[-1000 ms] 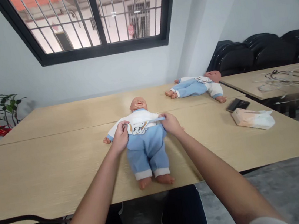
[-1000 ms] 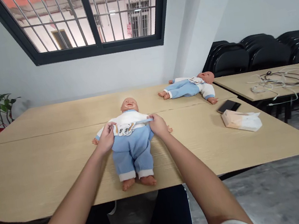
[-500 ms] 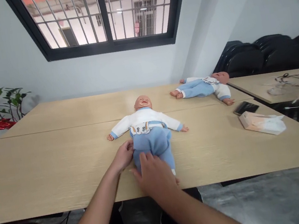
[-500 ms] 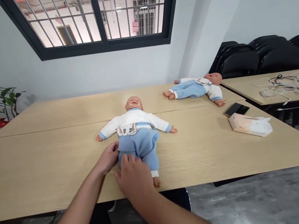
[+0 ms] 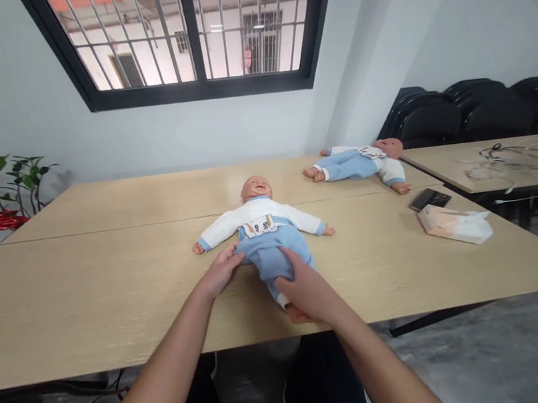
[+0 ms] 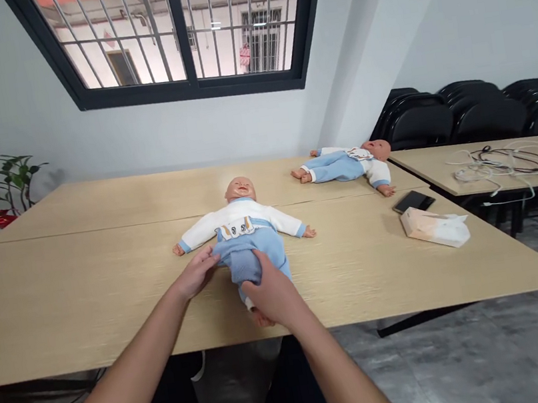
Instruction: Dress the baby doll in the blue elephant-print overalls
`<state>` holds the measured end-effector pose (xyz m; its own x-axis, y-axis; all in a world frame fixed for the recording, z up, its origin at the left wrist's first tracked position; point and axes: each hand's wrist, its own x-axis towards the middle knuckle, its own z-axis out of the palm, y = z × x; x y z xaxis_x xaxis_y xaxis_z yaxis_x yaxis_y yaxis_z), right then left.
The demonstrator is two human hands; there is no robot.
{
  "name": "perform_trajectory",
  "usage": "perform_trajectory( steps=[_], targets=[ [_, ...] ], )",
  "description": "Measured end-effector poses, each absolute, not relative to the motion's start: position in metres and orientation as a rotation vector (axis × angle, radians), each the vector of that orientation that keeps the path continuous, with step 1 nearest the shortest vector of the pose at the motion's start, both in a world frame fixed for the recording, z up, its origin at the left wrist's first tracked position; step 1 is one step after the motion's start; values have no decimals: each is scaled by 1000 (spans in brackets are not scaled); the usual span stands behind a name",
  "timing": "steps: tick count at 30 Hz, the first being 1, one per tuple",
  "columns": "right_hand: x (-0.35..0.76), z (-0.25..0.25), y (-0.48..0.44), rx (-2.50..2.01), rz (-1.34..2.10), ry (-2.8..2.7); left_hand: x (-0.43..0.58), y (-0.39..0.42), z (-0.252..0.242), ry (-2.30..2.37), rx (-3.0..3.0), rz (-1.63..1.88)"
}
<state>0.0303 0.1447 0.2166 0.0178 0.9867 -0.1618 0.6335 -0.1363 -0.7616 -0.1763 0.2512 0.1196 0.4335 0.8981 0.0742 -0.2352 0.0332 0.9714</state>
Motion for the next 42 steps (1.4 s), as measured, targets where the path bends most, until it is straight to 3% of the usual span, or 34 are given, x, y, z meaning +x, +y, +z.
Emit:
perform_trajectory(
  steps=[4, 13, 26, 34, 42],
  targets=[
    [54, 230, 144, -1595, 1073, -1565, -178, 253, 128, 699, 1510, 725],
    [47, 220, 108, -1943, 769, -1882, -145, 272, 120, 1199, 1439, 1225],
    [17, 199, 90, -2097, 314, -2161, -149, 278, 115, 1276, 1507, 1089],
    [17, 201, 90, -2195, 339, -2176, -170, 299, 141, 1633, 1738, 1196],
    [9, 198, 94, -2247, 238, -2212, -185, 279, 128, 1440, 1820, 985]
  ],
)
